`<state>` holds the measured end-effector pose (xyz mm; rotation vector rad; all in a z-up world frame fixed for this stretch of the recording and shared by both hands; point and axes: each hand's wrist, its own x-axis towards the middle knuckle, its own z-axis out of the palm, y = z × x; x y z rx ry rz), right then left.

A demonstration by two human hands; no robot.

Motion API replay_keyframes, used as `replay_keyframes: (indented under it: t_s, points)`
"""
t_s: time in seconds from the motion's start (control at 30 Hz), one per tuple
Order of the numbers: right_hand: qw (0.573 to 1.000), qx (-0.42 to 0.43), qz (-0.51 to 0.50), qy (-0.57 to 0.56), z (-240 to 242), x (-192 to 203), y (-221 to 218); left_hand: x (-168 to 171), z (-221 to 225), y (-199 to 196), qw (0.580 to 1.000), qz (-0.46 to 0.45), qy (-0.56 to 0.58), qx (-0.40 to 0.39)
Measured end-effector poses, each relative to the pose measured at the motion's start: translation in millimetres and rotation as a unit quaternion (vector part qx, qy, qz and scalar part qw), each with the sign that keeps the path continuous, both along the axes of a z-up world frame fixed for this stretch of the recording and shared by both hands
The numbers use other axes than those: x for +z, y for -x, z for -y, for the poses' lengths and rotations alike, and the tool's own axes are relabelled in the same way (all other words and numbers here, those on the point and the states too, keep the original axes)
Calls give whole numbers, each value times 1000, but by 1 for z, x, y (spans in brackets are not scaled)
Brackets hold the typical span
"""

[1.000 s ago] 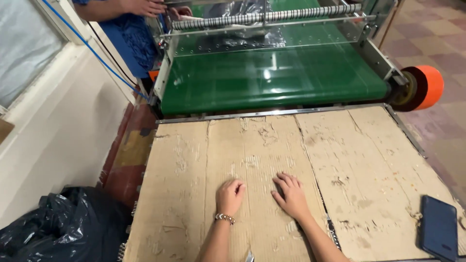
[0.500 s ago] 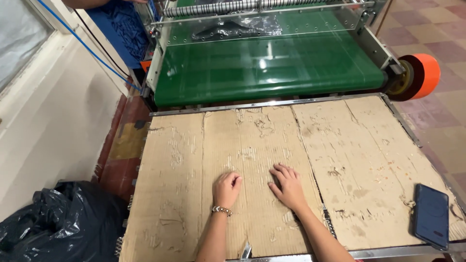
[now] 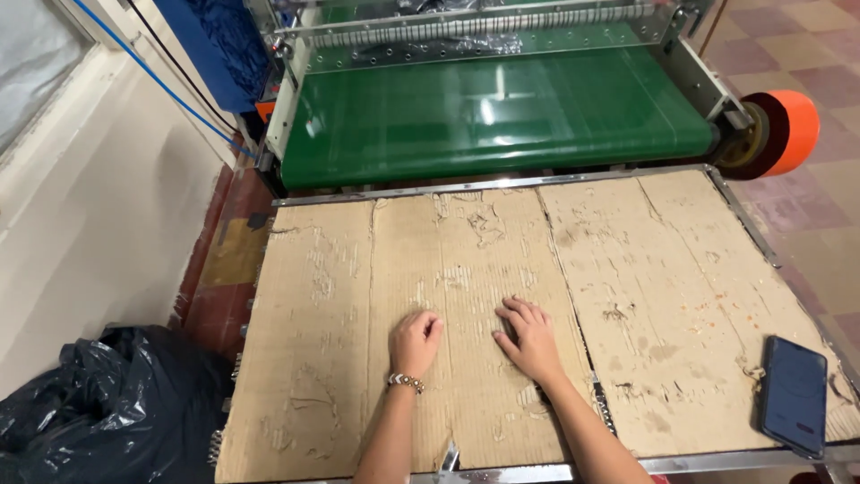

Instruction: Folding plastic bags and placing them into a basket

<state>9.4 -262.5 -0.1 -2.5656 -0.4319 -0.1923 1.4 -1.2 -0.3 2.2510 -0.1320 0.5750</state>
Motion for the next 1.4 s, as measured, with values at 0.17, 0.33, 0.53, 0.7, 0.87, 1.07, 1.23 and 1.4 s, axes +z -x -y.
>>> replay_keyframes:
  t_s: [0.17, 0.33, 0.53, 0.7, 0.87, 1.07, 1.23, 1.4]
  points:
    - [998, 1, 3, -59, 7, -8, -5, -23, 10, -32, 993, -68, 100, 19]
    - [967, -35, -23, -252, 11, 9, 2, -35, 29, -108, 878, -147, 455, 3]
    - [938, -30, -75, -338, 12, 8, 4, -44, 42, -210, 779, -175, 600, 57]
    - [946, -26, -49, -320, 11, 4, 3, -31, 44, -260, 750, -195, 628, 71]
    - [955, -43, -71, -284, 9, -4, 2, -21, 49, -292, 723, -178, 663, 78]
    - [960, -48, -93, -261, 11, -6, 3, -9, 53, -304, 707, -165, 682, 84]
    - [962, -40, -77, -259, 8, -2, 5, -27, 46, -324, 692, -126, 709, 45]
    - [961, -22, -44, -272, 9, 10, 1, -28, 36, -333, 660, -132, 740, -18]
